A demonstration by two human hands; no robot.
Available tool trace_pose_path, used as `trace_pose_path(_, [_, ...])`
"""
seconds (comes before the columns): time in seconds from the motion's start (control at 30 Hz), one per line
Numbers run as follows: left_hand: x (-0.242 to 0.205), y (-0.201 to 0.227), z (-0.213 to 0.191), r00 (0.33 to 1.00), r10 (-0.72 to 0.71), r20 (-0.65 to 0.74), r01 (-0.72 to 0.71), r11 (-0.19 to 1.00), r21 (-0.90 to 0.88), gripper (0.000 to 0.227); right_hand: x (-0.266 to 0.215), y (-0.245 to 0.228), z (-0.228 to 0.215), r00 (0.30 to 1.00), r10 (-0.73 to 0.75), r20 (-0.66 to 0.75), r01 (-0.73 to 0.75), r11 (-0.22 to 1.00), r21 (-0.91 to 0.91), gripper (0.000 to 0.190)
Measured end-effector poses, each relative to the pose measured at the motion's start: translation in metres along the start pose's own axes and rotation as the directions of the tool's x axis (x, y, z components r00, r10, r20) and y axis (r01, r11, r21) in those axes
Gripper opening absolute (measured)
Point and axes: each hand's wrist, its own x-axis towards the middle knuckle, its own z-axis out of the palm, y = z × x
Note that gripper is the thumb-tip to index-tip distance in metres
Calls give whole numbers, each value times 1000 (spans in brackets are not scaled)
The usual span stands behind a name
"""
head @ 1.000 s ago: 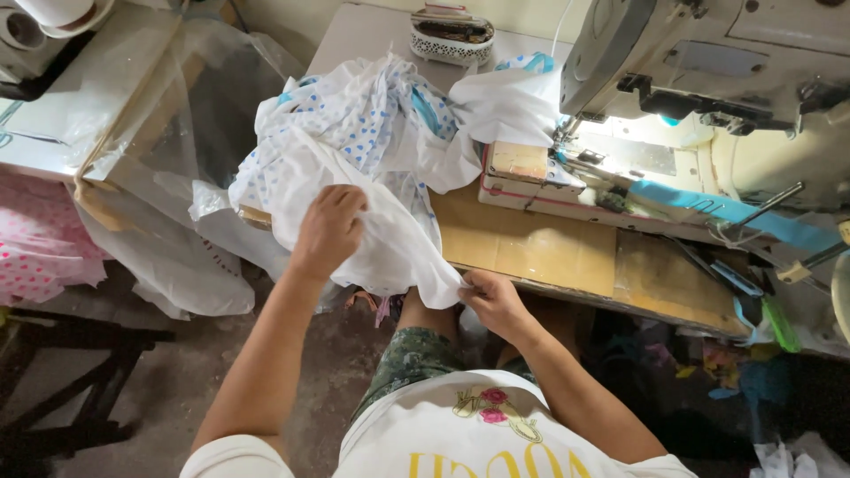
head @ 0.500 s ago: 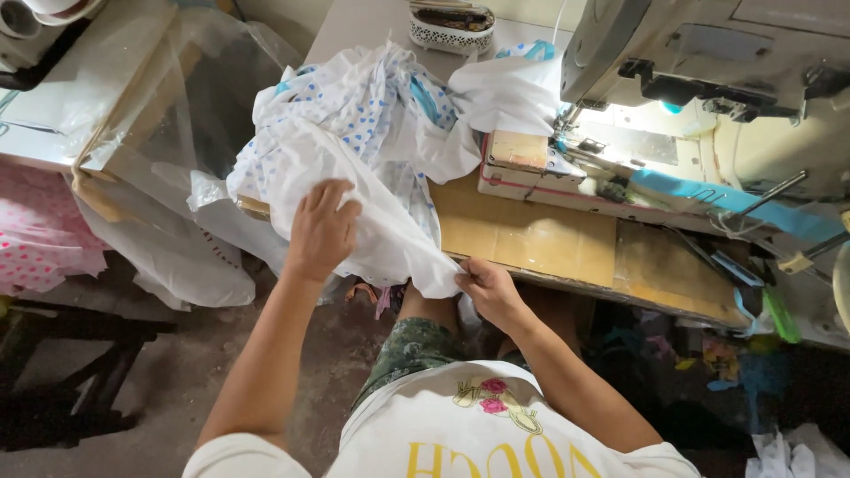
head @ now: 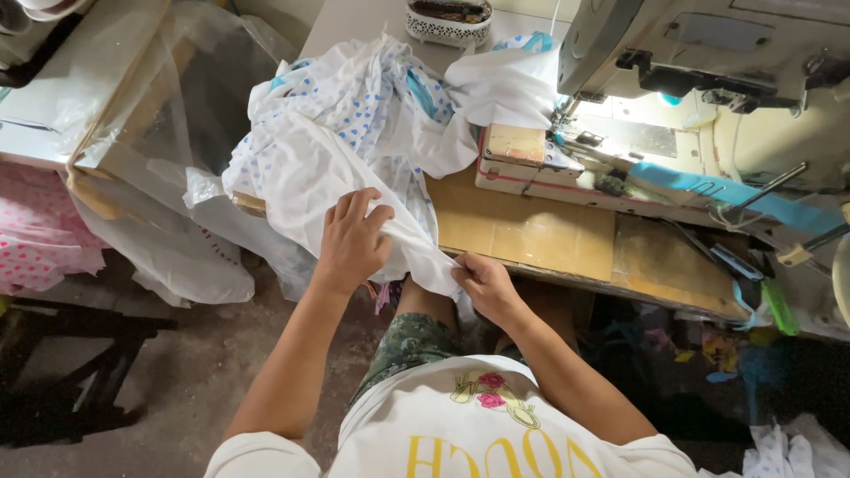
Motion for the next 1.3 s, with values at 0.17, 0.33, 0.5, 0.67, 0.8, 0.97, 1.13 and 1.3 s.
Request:
trace_pose_path(0.17, [8,-5,8,998,-38,40,40,999,-31,18,0,-17,1,999,-37,3,37,998,-48,12])
trace_pose_path(0.33, [8,-4,6,973,-102,206,148,964,-222,30,2,-15,3,997,-76,-5,75,996,-44,12])
trace_pose_path(0.5, [4,8,14,994,0,111,-13,993,118,27,4,-21,6,997,-79,9,80,993,-86,13])
trace_pose_path(0.67, [30,-6,20,988,-12,-156,34,990,137,24,2,-22,2,998,-59,-6,59,996,68,7])
trace_pose_path(0.8, [112,37,3,890,152,-430,-121,988,100,27,6,-4,-12,994,3,-106,30,950,310,5])
trace_pose_path(0.97, [204,118,66,877,250,-410,-259,965,35,12,0,-28,-54,956,130,-262,23,859,511,10])
trace_pose_path(1.13, [220,144,81,913,178,-367,-179,983,32,36,-9,-5,-86,923,241,-300,-9,792,610,13])
trace_pose_path(1.3, [186,118,141,809,467,-357,-530,843,-98,18,-14,8,-100,920,282,-272,-48,771,635,12])
